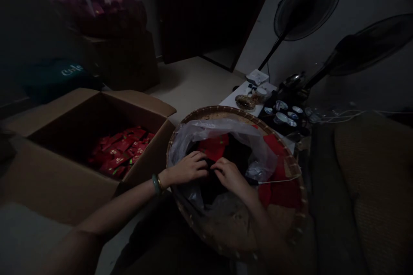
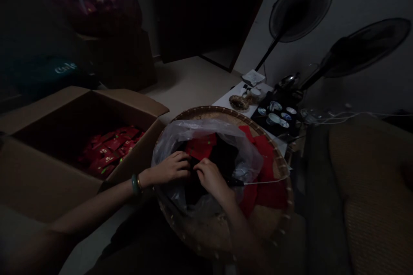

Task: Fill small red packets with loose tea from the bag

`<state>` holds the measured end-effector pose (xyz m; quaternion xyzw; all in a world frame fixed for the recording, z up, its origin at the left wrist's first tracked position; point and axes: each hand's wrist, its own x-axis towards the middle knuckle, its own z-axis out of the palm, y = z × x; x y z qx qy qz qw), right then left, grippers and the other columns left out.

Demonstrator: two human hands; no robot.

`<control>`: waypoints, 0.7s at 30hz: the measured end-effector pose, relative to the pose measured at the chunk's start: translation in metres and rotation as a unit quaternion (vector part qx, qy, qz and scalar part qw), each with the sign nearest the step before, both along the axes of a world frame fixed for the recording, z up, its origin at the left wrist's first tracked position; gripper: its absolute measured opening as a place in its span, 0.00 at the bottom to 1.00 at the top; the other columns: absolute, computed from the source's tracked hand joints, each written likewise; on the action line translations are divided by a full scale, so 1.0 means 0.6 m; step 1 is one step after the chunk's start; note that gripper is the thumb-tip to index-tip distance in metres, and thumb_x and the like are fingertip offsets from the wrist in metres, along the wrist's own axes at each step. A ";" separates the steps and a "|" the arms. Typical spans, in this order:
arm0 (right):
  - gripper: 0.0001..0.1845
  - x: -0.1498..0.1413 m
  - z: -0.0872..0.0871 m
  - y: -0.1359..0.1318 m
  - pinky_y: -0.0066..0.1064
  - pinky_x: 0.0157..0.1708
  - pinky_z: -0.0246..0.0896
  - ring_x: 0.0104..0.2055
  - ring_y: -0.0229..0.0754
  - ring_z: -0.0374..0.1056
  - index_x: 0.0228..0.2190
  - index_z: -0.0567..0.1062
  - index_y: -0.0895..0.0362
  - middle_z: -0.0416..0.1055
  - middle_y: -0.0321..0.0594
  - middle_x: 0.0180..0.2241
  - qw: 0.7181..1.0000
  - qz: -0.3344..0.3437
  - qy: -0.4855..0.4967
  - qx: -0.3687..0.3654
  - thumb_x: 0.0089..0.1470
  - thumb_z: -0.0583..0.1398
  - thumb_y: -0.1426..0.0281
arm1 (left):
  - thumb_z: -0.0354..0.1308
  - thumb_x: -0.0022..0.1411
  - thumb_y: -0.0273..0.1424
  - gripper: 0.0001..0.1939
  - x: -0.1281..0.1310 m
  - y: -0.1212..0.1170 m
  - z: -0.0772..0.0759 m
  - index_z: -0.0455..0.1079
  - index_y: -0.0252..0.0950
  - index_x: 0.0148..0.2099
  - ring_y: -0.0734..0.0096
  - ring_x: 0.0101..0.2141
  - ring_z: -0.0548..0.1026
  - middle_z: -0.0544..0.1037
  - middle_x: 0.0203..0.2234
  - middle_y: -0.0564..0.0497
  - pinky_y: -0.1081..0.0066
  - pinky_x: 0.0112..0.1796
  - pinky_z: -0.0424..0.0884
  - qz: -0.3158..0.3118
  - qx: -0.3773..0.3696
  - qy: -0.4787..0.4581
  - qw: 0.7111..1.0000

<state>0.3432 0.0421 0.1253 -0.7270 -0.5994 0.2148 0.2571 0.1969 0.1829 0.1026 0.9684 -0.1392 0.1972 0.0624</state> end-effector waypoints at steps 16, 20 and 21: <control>0.10 0.032 -0.016 -0.018 0.30 0.31 0.66 0.37 0.42 0.67 0.33 0.75 0.57 0.70 0.43 0.35 0.965 -0.188 0.141 0.120 0.48 0.58 0.68 | 0.46 0.65 0.29 0.09 -0.004 -0.009 0.003 0.67 0.38 0.42 0.60 0.52 0.59 0.73 0.35 0.49 0.60 0.49 0.58 -0.011 -0.018 0.065 0.998; 0.13 0.019 -0.014 -0.029 0.32 0.35 0.65 0.41 0.43 0.65 0.39 0.74 0.53 0.68 0.43 0.40 0.989 -0.104 0.055 0.086 0.49 0.58 0.70 | 0.47 0.64 0.29 0.09 -0.004 -0.010 0.005 0.68 0.39 0.42 0.60 0.52 0.59 0.73 0.35 0.49 0.59 0.49 0.58 -0.012 -0.011 0.061 0.998; 0.14 0.011 -0.015 -0.031 0.30 0.33 0.65 0.39 0.41 0.66 0.41 0.74 0.53 0.67 0.43 0.40 0.993 -0.073 0.063 0.062 0.50 0.57 0.71 | 0.47 0.64 0.29 0.09 -0.004 -0.010 0.004 0.68 0.39 0.42 0.60 0.51 0.59 0.72 0.36 0.49 0.59 0.49 0.58 -0.012 -0.009 0.056 0.998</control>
